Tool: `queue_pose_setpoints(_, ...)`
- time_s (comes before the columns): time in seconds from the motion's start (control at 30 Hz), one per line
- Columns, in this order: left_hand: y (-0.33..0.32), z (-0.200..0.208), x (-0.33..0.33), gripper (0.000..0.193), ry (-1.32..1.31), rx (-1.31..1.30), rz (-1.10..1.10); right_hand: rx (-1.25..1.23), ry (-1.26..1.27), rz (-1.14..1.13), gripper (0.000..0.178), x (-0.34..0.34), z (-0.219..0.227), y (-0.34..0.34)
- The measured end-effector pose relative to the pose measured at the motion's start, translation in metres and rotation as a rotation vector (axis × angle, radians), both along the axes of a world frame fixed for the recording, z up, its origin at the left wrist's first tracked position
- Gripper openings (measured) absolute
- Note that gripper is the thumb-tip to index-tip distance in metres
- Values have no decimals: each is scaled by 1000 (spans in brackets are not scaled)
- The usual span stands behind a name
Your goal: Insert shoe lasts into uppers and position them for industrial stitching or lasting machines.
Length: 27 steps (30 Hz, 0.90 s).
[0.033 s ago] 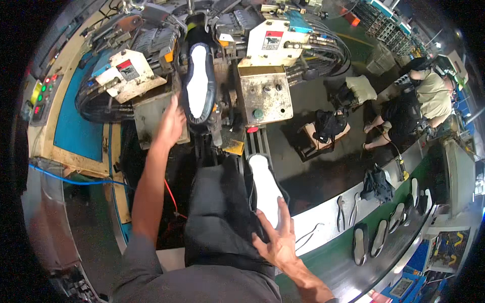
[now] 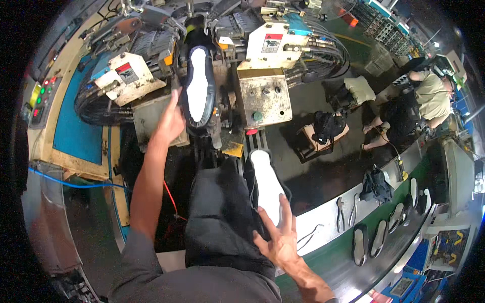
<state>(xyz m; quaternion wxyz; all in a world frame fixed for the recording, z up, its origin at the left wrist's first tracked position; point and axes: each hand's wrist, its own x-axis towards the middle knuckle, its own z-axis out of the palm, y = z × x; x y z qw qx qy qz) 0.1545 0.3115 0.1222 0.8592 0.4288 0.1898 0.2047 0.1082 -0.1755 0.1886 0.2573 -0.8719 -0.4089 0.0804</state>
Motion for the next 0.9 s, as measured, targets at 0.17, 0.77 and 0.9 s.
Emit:
queue_pose_setpoints(0.17, 13, 21, 40, 72, 63, 130, 43, 109, -145, 28, 74, 49, 32, 90)
queue_pose_setpoints(0.77, -122, -7, -287, 102, -112, -135, 168, 314, -255, 36, 81, 124, -23, 337)
queue_pose_setpoints(0.9, -150, -8, -293, 100, -11, -178, 272, 166, -394, 52, 80, 121, -21, 339)
